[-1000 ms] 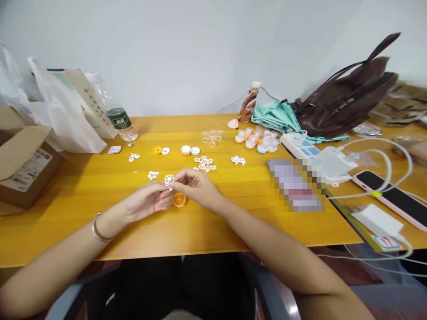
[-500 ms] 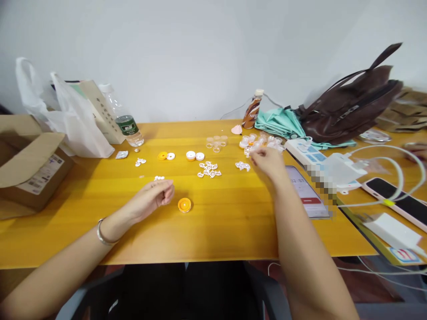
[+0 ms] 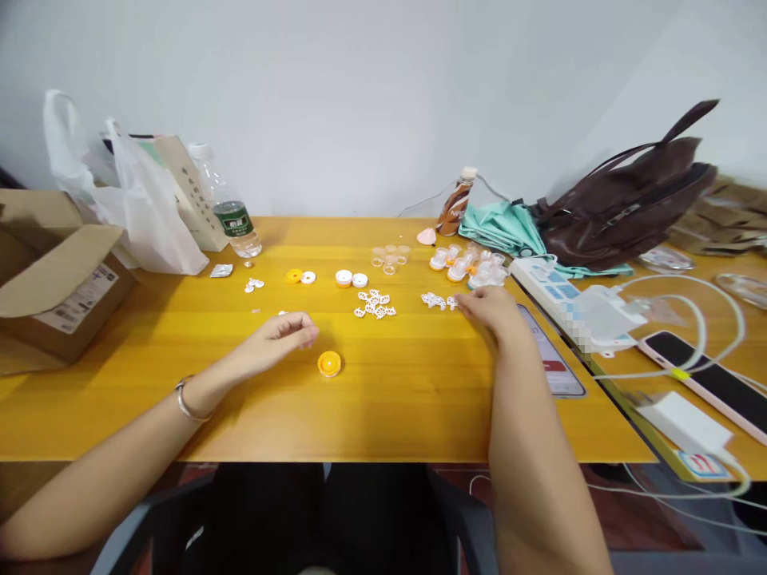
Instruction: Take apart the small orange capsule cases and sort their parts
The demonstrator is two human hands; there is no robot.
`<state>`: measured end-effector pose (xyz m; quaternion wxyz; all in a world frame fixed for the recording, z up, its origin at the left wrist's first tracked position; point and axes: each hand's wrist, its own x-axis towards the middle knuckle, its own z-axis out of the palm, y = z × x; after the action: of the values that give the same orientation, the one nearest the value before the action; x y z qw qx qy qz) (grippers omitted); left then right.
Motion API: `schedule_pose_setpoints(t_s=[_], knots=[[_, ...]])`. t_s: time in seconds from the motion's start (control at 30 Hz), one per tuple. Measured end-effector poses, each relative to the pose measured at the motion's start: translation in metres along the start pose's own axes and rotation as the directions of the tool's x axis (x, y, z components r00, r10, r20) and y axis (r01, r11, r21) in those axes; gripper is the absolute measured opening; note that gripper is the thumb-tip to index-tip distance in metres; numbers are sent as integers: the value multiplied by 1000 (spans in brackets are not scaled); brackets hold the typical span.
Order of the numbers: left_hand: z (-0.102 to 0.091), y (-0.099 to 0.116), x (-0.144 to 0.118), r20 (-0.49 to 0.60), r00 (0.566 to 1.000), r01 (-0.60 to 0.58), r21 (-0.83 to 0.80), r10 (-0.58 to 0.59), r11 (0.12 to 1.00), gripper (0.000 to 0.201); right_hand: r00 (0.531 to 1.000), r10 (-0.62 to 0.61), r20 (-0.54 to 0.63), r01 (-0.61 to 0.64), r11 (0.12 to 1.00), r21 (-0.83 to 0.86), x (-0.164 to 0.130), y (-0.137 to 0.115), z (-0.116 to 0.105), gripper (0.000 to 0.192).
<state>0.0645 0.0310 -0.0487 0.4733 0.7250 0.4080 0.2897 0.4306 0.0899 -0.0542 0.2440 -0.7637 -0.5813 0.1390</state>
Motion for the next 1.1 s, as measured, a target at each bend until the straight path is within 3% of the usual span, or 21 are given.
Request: schedule_pose_setpoints(t_s=[0.1,0.2,0.23,0.3,0.37,0.43,0.67,1.1], knots=[[1,-4,-3,94,995,-43,75,36,996,27,998,-35,-51,36,999,22,-10,-23,2,33],[4,-8,-6,152,985,-116,195,86,974,38,952,-297,74,268,925,270,-35,-60,18,35],[5,-9,-7,164,981,-139,231,102,963,40,909,-390,148,319,879,355,-45,-72,26,36],[7,-10,-7,183,976,-168,275,120,947,39,764,-562,318,396,796,458,-69,-93,44,38],[8,-11,-6,195,973,-175,289,121,941,33,640,-668,381,498,738,455,-90,-106,63,50],[9,-11,-6,201,972,-175,287,119,942,26,572,-722,390,593,692,412,-105,-111,77,55],[10,-8,-4,169,977,-178,322,129,930,23,525,-764,376,648,645,406,-107,-107,90,35],[16,-13,-3,86,995,-70,238,51,969,21,576,-742,342,615,669,417,-110,-108,91,23]])
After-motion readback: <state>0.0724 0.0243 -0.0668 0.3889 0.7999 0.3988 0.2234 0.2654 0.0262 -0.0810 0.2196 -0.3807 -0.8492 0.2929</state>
